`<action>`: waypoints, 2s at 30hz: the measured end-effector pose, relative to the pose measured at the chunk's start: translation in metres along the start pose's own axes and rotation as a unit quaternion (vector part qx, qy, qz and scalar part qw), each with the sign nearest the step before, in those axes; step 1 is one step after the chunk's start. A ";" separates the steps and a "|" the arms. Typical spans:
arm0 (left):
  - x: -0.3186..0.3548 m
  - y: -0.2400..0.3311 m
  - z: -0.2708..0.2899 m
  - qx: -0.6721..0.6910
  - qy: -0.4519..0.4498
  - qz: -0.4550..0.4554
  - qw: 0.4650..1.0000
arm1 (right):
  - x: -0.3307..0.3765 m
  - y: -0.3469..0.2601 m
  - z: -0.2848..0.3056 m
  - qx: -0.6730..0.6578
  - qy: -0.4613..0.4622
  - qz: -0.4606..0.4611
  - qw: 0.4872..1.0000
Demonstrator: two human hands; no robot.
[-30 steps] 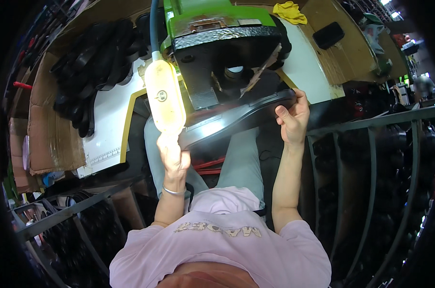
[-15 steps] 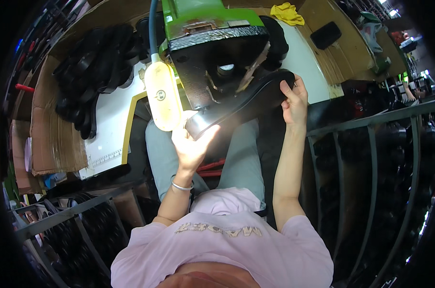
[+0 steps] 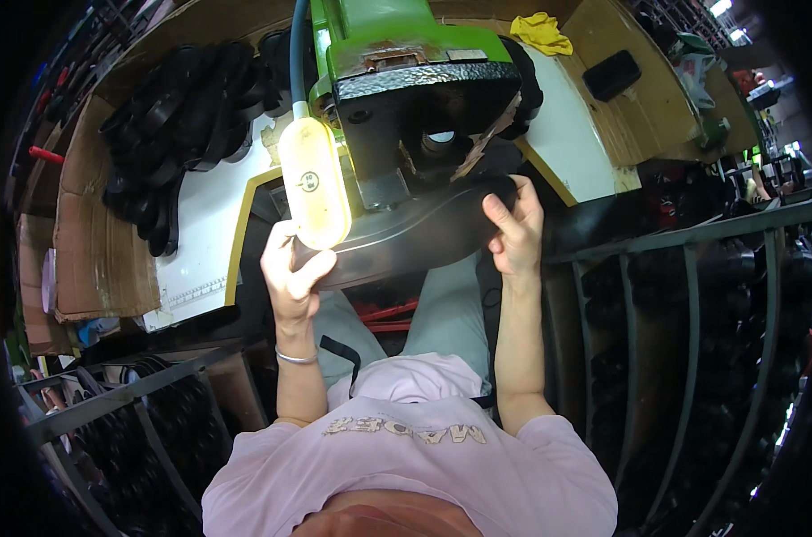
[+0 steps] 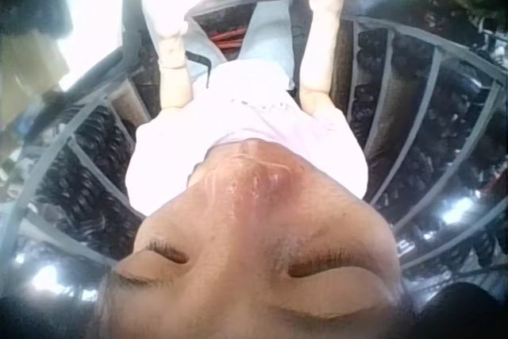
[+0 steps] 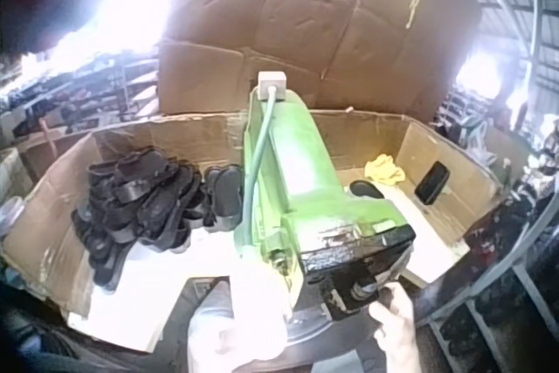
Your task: The person uses a green grinding machine to smooth the soles of black shoes. They pick up a shoe, press the sole against the rotating wheel, and rotate the shoe to treat different areas. The person repeats this process for multiple shoes, placing each finished shoe on a nearby surface.
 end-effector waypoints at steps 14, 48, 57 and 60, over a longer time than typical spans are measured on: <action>0.026 0.000 0.061 -0.101 -0.009 0.029 0.994 | 0.015 0.032 -0.016 0.033 -0.038 0.005 0.999; 0.011 0.020 -0.001 -0.423 -0.113 -0.133 0.889 | 0.025 0.021 0.004 0.063 -0.018 0.026 0.997; -0.022 0.045 -0.043 -0.390 -0.160 -0.250 0.872 | 0.004 0.013 0.006 -0.010 0.023 -0.012 1.000; -0.028 0.051 -0.030 -0.428 -0.176 -0.142 0.875 | 0.006 0.017 -0.004 -0.023 -0.003 -0.040 0.999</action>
Point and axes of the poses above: each hand's wrist, its own x-axis away from the middle knuckle, its own z-axis out of the back of the hand, y = z × x, the point moved 1 cm from there along -x, towards the middle knuckle, and after that the axes turned 5 degrees about y, right-handed, at the moved point
